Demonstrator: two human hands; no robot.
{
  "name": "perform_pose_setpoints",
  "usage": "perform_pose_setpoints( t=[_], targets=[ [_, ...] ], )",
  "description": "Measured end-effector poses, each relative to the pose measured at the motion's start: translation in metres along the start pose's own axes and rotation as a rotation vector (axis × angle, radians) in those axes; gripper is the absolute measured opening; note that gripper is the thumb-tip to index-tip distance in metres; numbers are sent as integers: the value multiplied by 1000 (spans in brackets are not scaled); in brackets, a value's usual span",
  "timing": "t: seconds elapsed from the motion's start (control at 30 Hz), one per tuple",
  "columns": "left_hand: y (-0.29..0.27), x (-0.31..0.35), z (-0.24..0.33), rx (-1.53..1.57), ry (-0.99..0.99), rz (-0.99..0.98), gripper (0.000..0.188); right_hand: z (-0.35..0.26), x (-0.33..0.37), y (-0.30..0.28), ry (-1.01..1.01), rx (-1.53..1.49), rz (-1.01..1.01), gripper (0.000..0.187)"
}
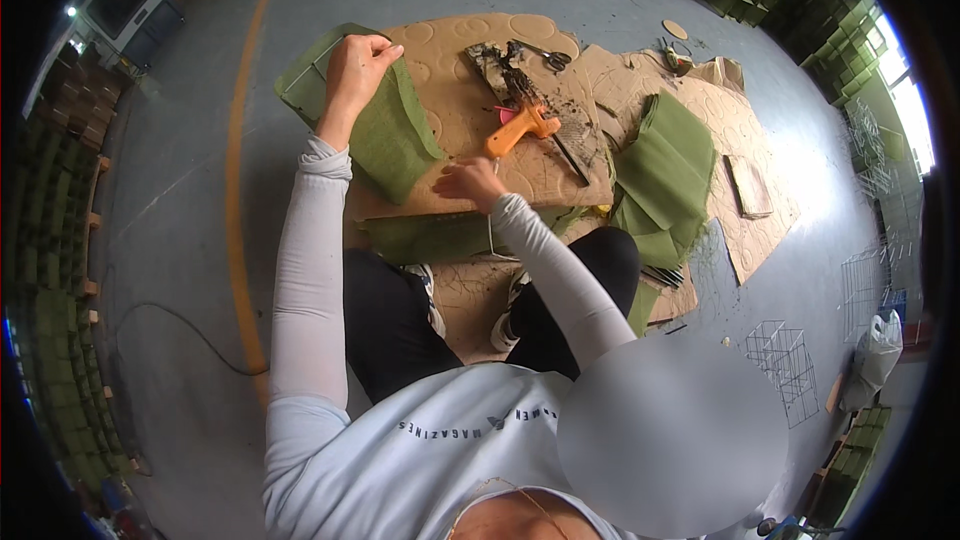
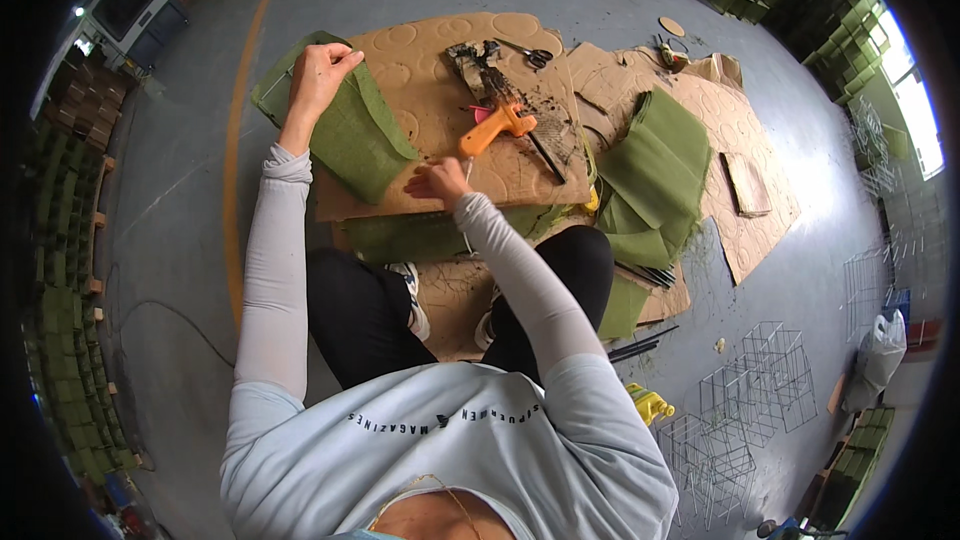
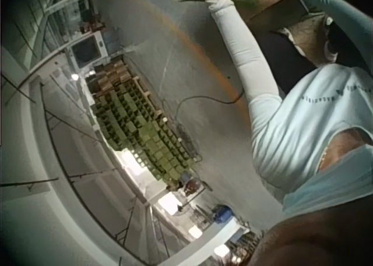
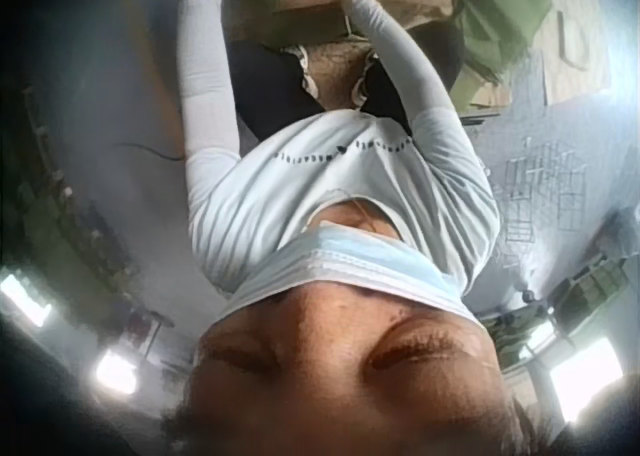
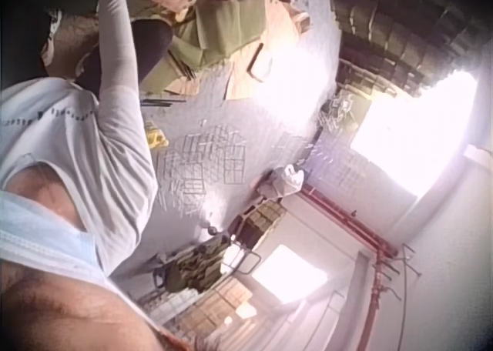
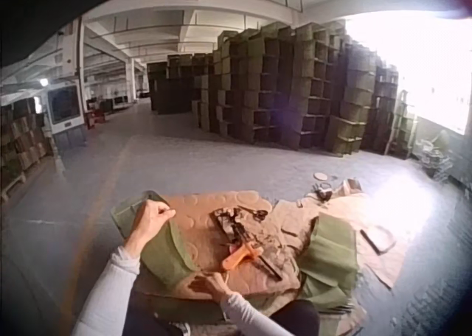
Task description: Assembling a wire frame and green fabric cover into a storage bin using a hot glue gun.
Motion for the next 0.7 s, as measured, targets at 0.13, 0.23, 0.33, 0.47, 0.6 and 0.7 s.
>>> perform_pose_setpoints(
  t=[0.13, 0.23, 0.33, 0.47, 0.6, 0.7],
  targets=[
    [12, -11, 6, 74, -12, -65, 25, 9, -25, -4, -320, 621, -111, 30],
    [23, 10, 2, 126, 25, -50, 24, 47, -40, -6, -57, -291, 102, 39],
    [24, 20, 15, 120, -38, -52, 24, 56, -41, -12, 58, -470, 306, 53],
    [14, 21, 25, 185, -37, -64, 24, 51, -54, -4, -10, -425, 127, 68],
    [26, 30, 36, 182, 43, -12, 21, 55, -57, -25, 8, -339, 101, 77],
    [27, 42, 26, 194, 75, 58, 20, 47, -53, -10, 138, -136, 122, 78]
  ],
)
Point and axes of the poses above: each hand's wrist, its own x-axis away from the middle knuckle, its own y-axis out of the palm, z = x × y, the point moved 7 cm from there along -x, towards the middle knuckle, and after that the axes turned 15 degrees about -z, right-handed, at the moved point
